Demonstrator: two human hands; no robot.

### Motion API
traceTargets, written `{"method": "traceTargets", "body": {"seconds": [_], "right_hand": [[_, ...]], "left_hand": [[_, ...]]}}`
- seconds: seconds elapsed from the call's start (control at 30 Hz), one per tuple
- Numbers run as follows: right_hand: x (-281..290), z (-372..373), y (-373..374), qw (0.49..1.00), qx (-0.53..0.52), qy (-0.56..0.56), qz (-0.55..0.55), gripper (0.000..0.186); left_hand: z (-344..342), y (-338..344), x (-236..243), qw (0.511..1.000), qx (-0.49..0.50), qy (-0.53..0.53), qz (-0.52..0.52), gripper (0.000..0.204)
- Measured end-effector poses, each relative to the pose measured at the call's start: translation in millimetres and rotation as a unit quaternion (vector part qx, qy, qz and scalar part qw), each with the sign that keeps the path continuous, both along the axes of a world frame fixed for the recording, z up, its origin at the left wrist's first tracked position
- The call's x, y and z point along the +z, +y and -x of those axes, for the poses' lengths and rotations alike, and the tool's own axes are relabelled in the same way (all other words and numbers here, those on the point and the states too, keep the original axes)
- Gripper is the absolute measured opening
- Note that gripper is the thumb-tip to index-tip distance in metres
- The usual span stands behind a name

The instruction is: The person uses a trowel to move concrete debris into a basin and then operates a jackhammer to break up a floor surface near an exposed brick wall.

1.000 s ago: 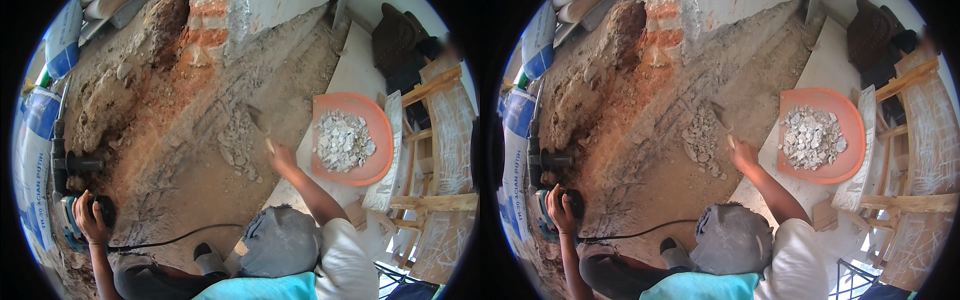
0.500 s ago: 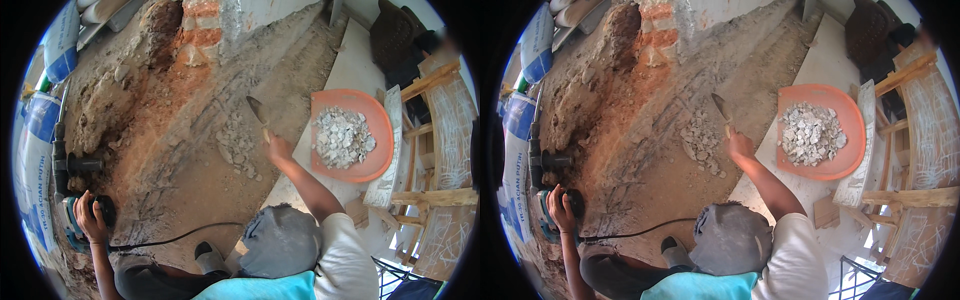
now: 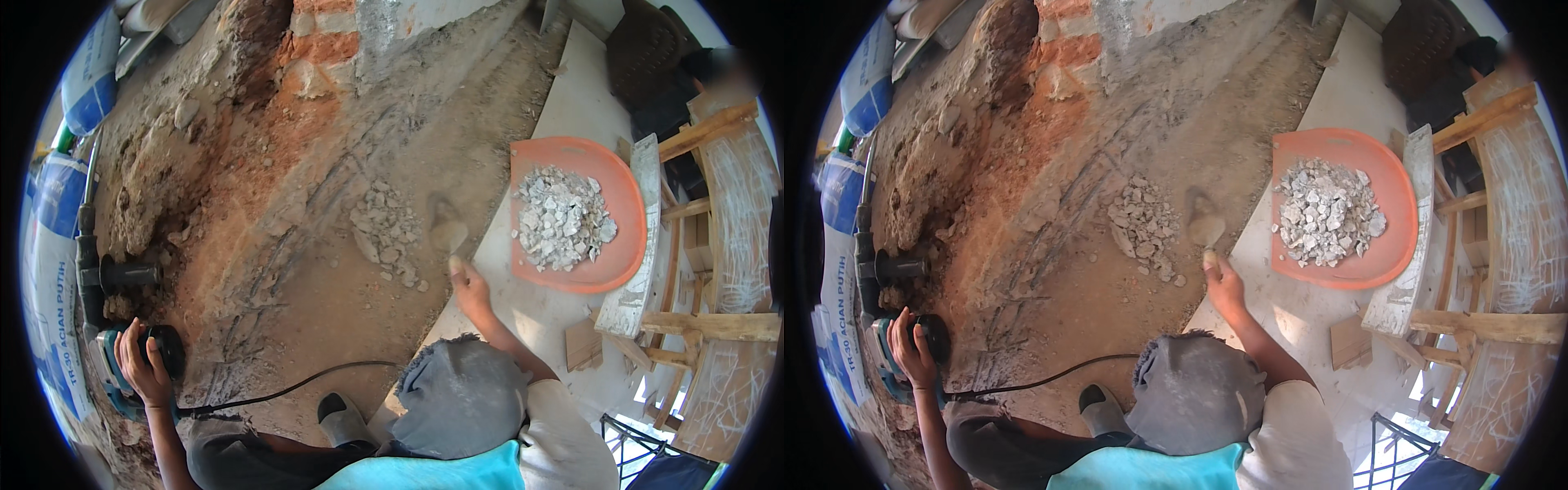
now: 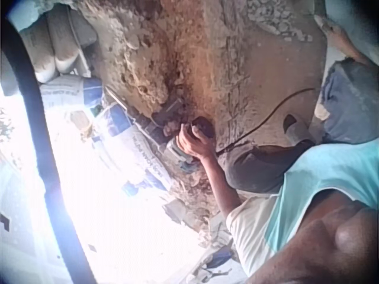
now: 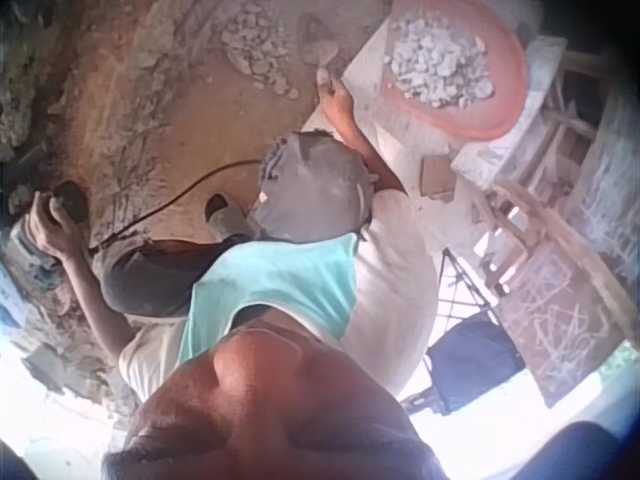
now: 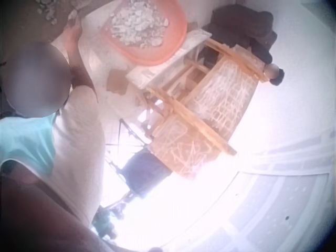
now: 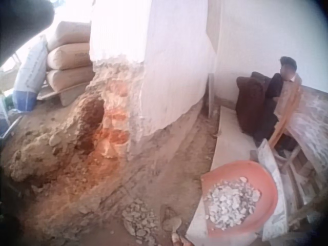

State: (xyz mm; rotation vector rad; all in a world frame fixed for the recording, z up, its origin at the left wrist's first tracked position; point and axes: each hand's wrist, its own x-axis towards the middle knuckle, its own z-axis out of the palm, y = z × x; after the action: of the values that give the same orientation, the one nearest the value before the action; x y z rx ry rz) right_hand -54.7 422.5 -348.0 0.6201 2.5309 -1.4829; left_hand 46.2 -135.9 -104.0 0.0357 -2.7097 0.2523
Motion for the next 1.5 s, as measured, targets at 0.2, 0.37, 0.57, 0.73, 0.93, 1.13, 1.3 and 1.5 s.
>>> {"method": "traceTargets", "body": {"seconds": [0.2, 0.37, 0.57, 0.73, 0.93, 1.13, 1.3, 1.5], "right_hand": [[-7, 10, -78, 0.993, 0.091, 0.077, 0.024, 0.041], [4, 19, -84, 0.982, 0.050, -0.012, 0.180, 0.041], [3, 10, -74, 0.968, 0.033, 0.025, 0.247, 0.044], [35, 0, -56, 0.961, 0.012, -0.040, 0.275, 0.043], [58, -11, -12, 0.954, -0.039, -0.043, 0.294, 0.039], [86, -11, 58, 0.947, -0.126, -0.013, 0.296, 0.039], [98, 7, 135, 0.893, -0.250, 0.113, 0.356, 0.034], [105, 2, 120, 0.964, -0.149, 0.031, 0.216, 0.033]], "left_hand": [[2, 2, 2, 1.000, -0.010, 0.000, -0.010, 0.040], [0, 1, 1, 1.000, -0.003, 0.005, -0.011, 0.040], [1, -1, 1, 1.000, -0.006, 0.006, -0.014, 0.039], [-2, -4, 0, 1.000, -0.005, 0.007, -0.013, 0.039], [0, -10, -4, 1.000, -0.005, 0.002, -0.009, 0.039], [-3, -8, -8, 1.000, 0.008, -0.003, -0.018, 0.037], [-5, -8, -5, 1.000, 0.004, 0.000, -0.026, 0.038], [1, -1, 0, 1.000, -0.003, -0.004, -0.015, 0.039]]}}
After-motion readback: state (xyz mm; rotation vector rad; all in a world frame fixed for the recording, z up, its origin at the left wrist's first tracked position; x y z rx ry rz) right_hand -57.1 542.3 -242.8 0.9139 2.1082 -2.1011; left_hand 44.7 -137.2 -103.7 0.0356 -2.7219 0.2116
